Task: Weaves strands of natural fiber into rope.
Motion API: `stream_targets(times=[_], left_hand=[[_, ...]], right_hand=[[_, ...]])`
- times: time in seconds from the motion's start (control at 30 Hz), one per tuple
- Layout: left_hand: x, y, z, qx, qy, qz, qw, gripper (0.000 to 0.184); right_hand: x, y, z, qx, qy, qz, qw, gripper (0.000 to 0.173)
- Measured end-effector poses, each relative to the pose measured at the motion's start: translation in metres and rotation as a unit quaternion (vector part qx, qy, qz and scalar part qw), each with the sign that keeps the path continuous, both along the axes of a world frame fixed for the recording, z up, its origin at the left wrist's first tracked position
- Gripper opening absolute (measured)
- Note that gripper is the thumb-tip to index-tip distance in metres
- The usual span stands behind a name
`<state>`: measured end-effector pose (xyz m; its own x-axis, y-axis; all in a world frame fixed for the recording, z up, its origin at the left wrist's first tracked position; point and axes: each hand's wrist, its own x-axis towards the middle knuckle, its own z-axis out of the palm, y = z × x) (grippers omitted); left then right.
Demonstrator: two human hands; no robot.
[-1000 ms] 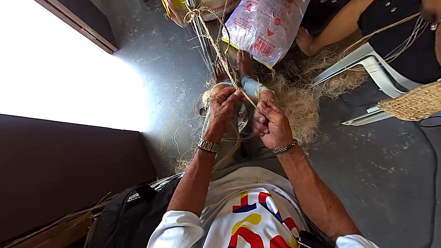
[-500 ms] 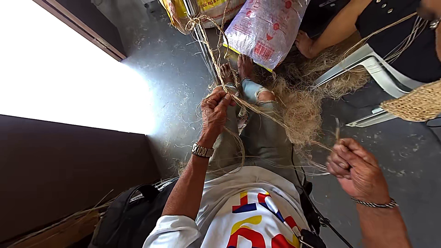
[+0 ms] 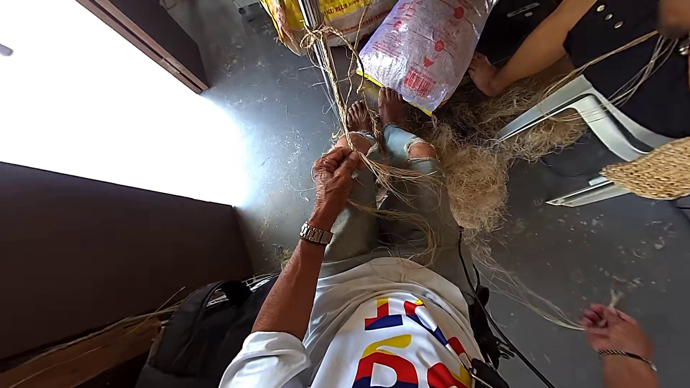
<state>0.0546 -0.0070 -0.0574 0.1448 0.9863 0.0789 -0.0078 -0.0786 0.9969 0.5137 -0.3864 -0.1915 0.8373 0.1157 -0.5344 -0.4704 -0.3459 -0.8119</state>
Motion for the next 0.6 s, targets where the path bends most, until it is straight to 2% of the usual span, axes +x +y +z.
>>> stream_targets(times=[0.07, 0.17, 0.27, 0.37, 0.43, 0.6], left_hand=[[0.003, 0.008, -0.004, -0.008, -0.019, 0.013, 1.0, 0.016], [0.0, -0.004, -0.002, 0.002, 0.02, -0.013, 1.0, 0.018], [-0.001, -0.006, -0.003, 0.011, 0.02, -0.03, 0.999, 0.02], [0.001, -0.003, -0.001, -0.01, 0.018, -0.031, 0.999, 0.02], [0.005, -0.001, -0.001, -0.027, 0.022, -0.023, 0.999, 0.018], [0.014, 0.002, -0.003, -0.034, 0.026, 0.003, 0.999, 0.019]], right_hand=[[0.006, -0.01, -0.003, 0.028, -0.008, -0.013, 0.999, 0.019], [0.005, 0.002, 0.007, 0.058, 0.012, 0.009, 0.998, 0.03], [-0.013, 0.047, 0.031, 0.086, 0.002, 0.07, 0.994, 0.025], [-0.049, 0.105, 0.07, 0.101, -0.046, 0.158, 0.981, 0.021], [-0.077, 0.143, 0.095, 0.141, -0.083, 0.227, 0.96, 0.02], [-0.145, 0.231, 0.125, 0.27, -0.134, 0.394, 0.868, 0.012]])
